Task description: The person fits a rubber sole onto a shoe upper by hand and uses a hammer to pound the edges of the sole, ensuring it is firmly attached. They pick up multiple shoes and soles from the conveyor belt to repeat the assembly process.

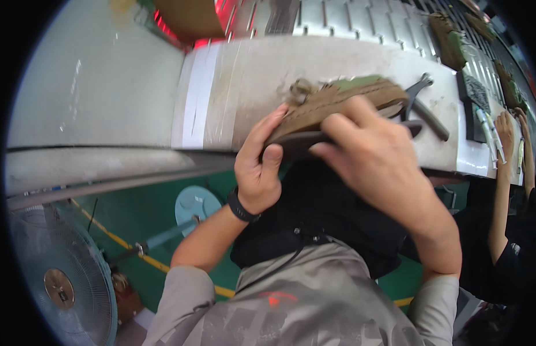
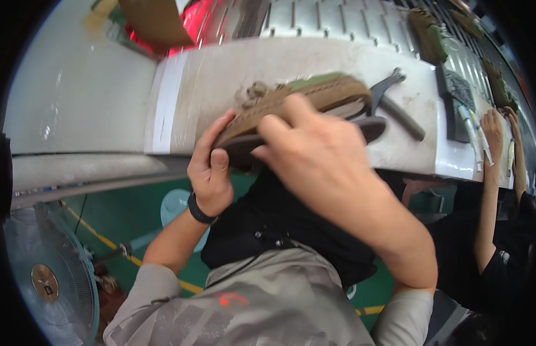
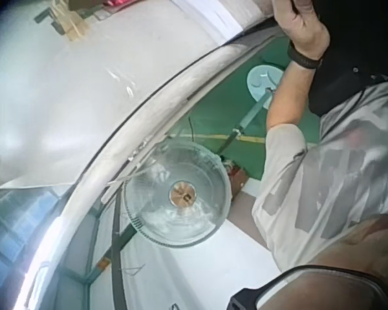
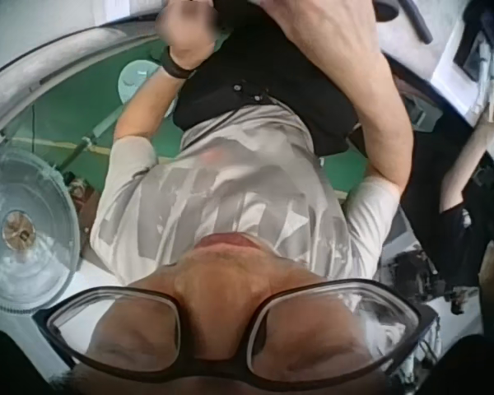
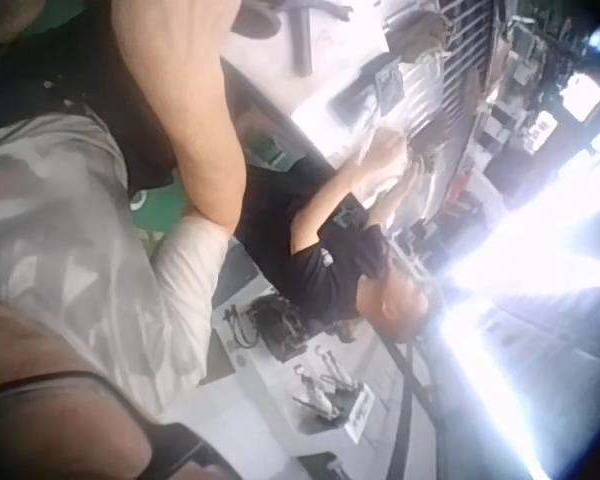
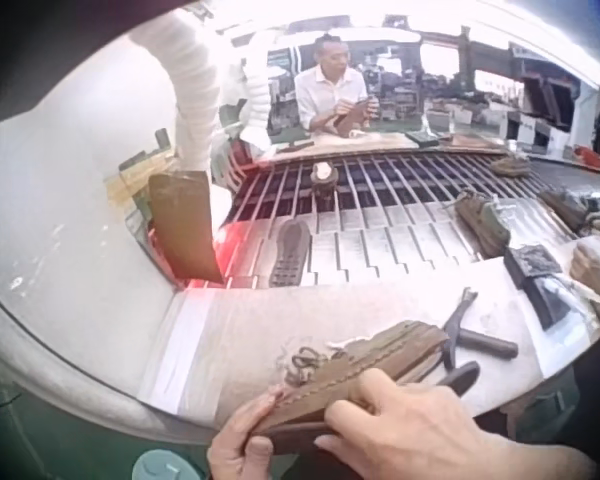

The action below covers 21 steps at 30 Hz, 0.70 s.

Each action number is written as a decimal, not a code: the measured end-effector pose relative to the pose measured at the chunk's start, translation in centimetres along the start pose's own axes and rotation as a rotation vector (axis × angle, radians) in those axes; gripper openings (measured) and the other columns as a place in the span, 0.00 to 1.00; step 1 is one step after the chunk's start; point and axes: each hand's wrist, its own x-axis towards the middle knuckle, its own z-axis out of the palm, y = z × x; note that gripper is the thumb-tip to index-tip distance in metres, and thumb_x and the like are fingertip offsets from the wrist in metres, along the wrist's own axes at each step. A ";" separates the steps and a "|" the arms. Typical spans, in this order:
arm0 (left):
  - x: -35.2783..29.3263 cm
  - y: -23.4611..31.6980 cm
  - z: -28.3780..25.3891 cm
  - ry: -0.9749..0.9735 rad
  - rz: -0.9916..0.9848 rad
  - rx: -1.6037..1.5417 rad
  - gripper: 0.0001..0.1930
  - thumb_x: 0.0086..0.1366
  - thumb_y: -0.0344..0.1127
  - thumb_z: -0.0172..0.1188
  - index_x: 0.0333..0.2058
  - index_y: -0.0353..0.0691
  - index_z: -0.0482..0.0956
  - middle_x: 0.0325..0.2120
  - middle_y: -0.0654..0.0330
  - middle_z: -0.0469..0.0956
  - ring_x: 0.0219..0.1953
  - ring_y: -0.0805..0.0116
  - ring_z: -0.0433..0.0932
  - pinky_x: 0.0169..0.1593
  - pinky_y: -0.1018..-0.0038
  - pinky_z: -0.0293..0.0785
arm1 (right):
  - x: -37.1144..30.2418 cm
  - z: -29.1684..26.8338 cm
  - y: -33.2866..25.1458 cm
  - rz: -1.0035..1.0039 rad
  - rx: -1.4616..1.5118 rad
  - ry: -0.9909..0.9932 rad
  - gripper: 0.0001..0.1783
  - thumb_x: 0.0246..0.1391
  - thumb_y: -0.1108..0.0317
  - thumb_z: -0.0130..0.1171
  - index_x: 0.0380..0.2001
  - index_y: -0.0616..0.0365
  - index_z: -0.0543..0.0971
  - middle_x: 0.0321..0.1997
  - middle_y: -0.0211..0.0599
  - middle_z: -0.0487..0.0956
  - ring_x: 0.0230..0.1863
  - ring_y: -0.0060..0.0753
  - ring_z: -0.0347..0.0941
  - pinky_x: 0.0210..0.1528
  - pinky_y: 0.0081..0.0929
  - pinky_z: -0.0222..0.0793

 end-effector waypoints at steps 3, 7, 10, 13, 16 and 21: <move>0.8 0.0 0.2 -0.033 0.014 -0.003 0.21 0.80 0.42 0.54 0.61 0.32 0.78 0.62 0.44 0.77 0.64 0.54 0.77 0.68 0.65 0.68 | -2.5 -0.5 1.1 0.008 -0.082 0.052 0.15 0.48 0.66 0.75 0.32 0.56 0.77 0.43 0.43 0.78 0.34 0.44 0.81 0.32 0.38 0.76; 1.2 -0.9 0.1 -0.079 0.079 -0.030 0.19 0.78 0.40 0.58 0.59 0.34 0.80 0.61 0.43 0.78 0.63 0.54 0.79 0.66 0.65 0.72 | -2.8 -0.2 1.6 0.055 -0.085 0.097 0.14 0.48 0.69 0.75 0.32 0.61 0.79 0.57 0.46 0.80 0.34 0.45 0.80 0.34 0.38 0.75; 0.9 -1.5 0.1 -0.060 0.144 0.000 0.17 0.75 0.37 0.62 0.57 0.33 0.82 0.59 0.44 0.80 0.60 0.55 0.81 0.63 0.66 0.75 | -2.6 0.1 1.7 0.016 -0.081 0.108 0.12 0.49 0.70 0.75 0.32 0.62 0.80 0.60 0.47 0.81 0.34 0.45 0.79 0.37 0.38 0.75; 1.0 -1.1 1.1 0.001 0.146 0.012 0.16 0.71 0.35 0.67 0.53 0.33 0.83 0.55 0.45 0.83 0.57 0.56 0.83 0.61 0.67 0.77 | -2.8 0.1 1.7 0.024 -0.077 0.119 0.12 0.50 0.71 0.75 0.32 0.62 0.81 0.56 0.47 0.84 0.33 0.45 0.79 0.36 0.37 0.75; 1.1 -0.4 1.4 0.056 0.106 0.010 0.14 0.69 0.34 0.70 0.49 0.33 0.84 0.53 0.45 0.84 0.55 0.57 0.85 0.59 0.67 0.78 | -2.8 0.4 1.8 0.008 -0.088 0.146 0.12 0.49 0.71 0.75 0.32 0.62 0.81 0.54 0.47 0.85 0.32 0.44 0.78 0.35 0.37 0.75; 2.0 0.1 1.1 0.008 0.097 -0.033 0.11 0.66 0.28 0.71 0.45 0.32 0.85 0.50 0.44 0.86 0.53 0.58 0.86 0.57 0.68 0.80 | -2.7 0.6 2.0 -0.025 -0.110 0.181 0.14 0.45 0.72 0.76 0.32 0.63 0.81 0.52 0.48 0.86 0.30 0.41 0.77 0.33 0.35 0.74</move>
